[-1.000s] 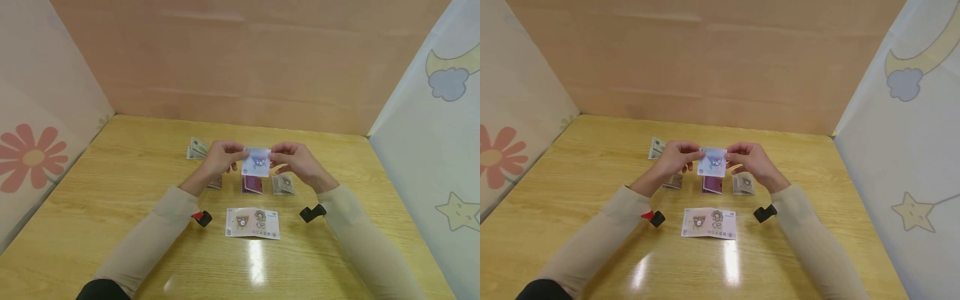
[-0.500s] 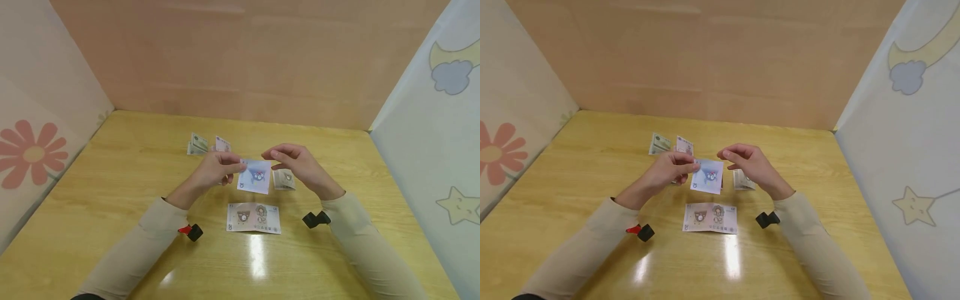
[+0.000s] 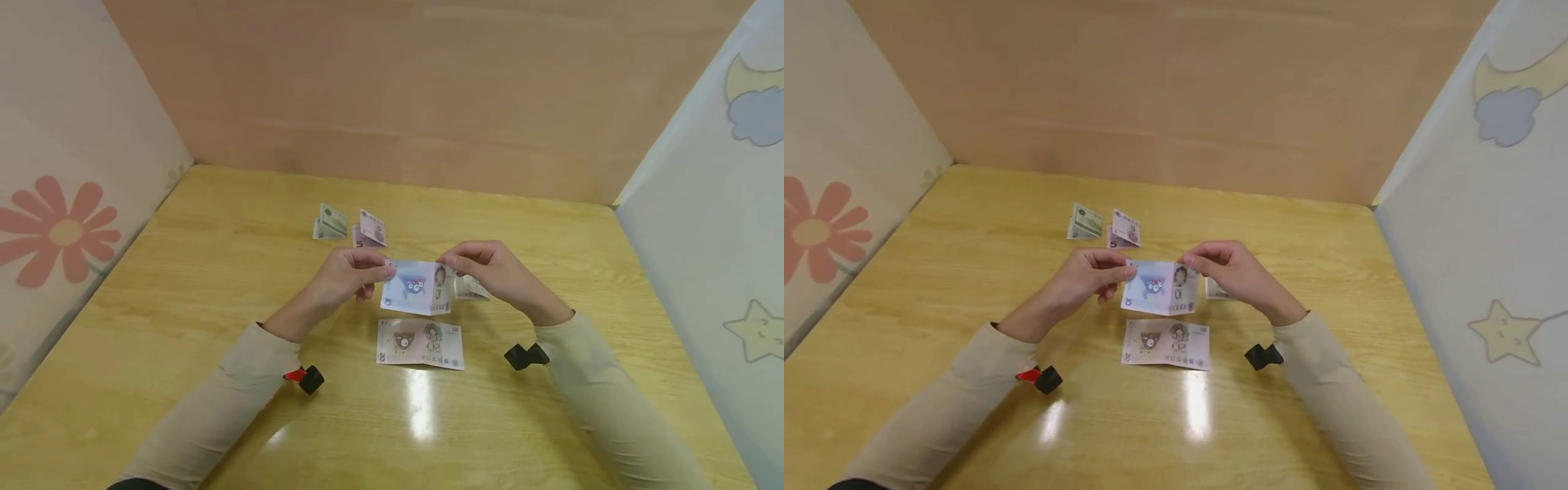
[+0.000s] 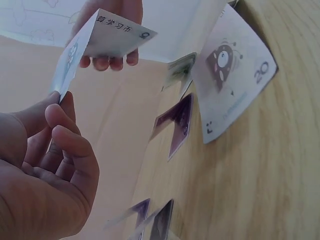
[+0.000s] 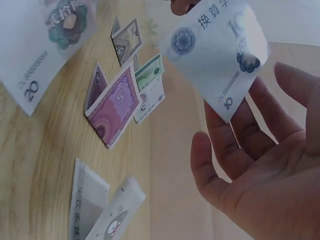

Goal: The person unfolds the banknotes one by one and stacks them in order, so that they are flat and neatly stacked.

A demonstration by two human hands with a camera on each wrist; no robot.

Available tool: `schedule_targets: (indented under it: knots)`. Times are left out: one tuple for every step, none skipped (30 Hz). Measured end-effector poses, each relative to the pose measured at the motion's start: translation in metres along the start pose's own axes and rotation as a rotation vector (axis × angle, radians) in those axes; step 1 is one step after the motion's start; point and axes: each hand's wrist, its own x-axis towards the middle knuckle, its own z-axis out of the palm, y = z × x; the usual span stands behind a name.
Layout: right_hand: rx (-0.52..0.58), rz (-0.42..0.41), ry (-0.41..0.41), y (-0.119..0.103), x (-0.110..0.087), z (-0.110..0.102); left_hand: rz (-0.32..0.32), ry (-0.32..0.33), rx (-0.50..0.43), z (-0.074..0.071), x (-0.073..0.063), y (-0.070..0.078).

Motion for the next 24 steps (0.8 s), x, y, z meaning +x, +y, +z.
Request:
schedule_targets:
  knots:
    - [-0.014,0.017,-0.004,0.001,-0.002,-0.001,-0.003,0.003,0.003,-0.001,-0.001,0.000]
    - [-0.024,0.031,-0.009,0.001,-0.005,-0.003,-0.008,0.009,0.006,-0.001,-0.002,0.000]
    - [-0.030,0.045,-0.012,0.002,-0.008,-0.004,-0.013,0.015,0.013,-0.001,-0.004,0.000]
    - [-0.028,0.052,-0.017,0.003,-0.010,-0.005,-0.021,0.019,0.019,-0.001,-0.005,0.000]
    - [-0.031,0.054,-0.021,0.003,-0.013,-0.006,-0.031,0.024,0.029,-0.002,-0.006,0.000]
    - [-0.031,0.057,-0.023,0.005,-0.016,-0.006,-0.042,0.026,0.033,-0.002,-0.007,-0.001]
    - [-0.033,0.061,-0.024,0.006,-0.019,-0.006,-0.057,0.030,0.039,-0.002,-0.008,-0.001]
    - [-0.032,0.066,-0.024,0.007,-0.021,-0.006,-0.069,0.032,0.051,-0.003,-0.009,-0.002]
    - [-0.032,0.071,-0.024,0.009,-0.024,-0.006,-0.083,0.031,0.065,-0.003,-0.010,-0.004]
    - [-0.034,0.077,-0.024,0.010,-0.027,-0.005,-0.096,0.028,0.080,-0.003,-0.012,-0.006]
    - [-0.038,0.088,-0.027,0.012,-0.029,-0.004,-0.103,0.021,0.102,-0.003,-0.014,-0.007]
    - [-0.035,0.099,-0.031,0.013,-0.031,-0.003,-0.103,0.013,0.129,-0.002,-0.015,-0.009]
    - [-0.031,0.110,-0.037,0.014,-0.034,-0.002,-0.103,0.004,0.165,-0.002,-0.018,-0.011]
    - [-0.028,0.120,-0.043,0.015,-0.036,0.000,-0.095,-0.011,0.200,-0.002,-0.020,-0.013]
    - [-0.026,0.125,-0.051,0.017,-0.037,0.001,-0.088,-0.026,0.227,-0.001,-0.021,-0.016]
    - [-0.026,0.132,-0.061,0.018,-0.039,0.003,-0.076,-0.041,0.258,0.000,-0.023,-0.018]
    - [-0.031,0.138,-0.070,0.019,-0.040,0.005,-0.059,-0.057,0.289,0.000,-0.025,-0.020]
    - [-0.036,0.141,-0.078,0.020,-0.042,0.006,-0.045,-0.068,0.315,0.001,-0.026,-0.022]
    - [-0.045,0.147,-0.085,0.021,-0.043,0.008,-0.034,-0.079,0.338,0.002,-0.027,-0.023]
    - [-0.056,0.153,-0.090,0.022,-0.044,0.009,-0.021,-0.090,0.357,0.003,-0.027,-0.025]
    - [-0.066,0.159,-0.096,0.022,-0.045,0.011,-0.011,-0.097,0.377,0.004,-0.028,-0.026]
    - [-0.075,0.168,-0.101,0.023,-0.046,0.012,-0.003,-0.102,0.395,0.005,-0.029,-0.026]
    - [-0.083,0.175,-0.105,0.024,-0.048,0.013,0.000,-0.107,0.407,0.006,-0.029,-0.027]
    - [-0.086,0.178,-0.110,0.024,-0.049,0.014,0.000,-0.107,0.423,0.006,-0.029,-0.028]
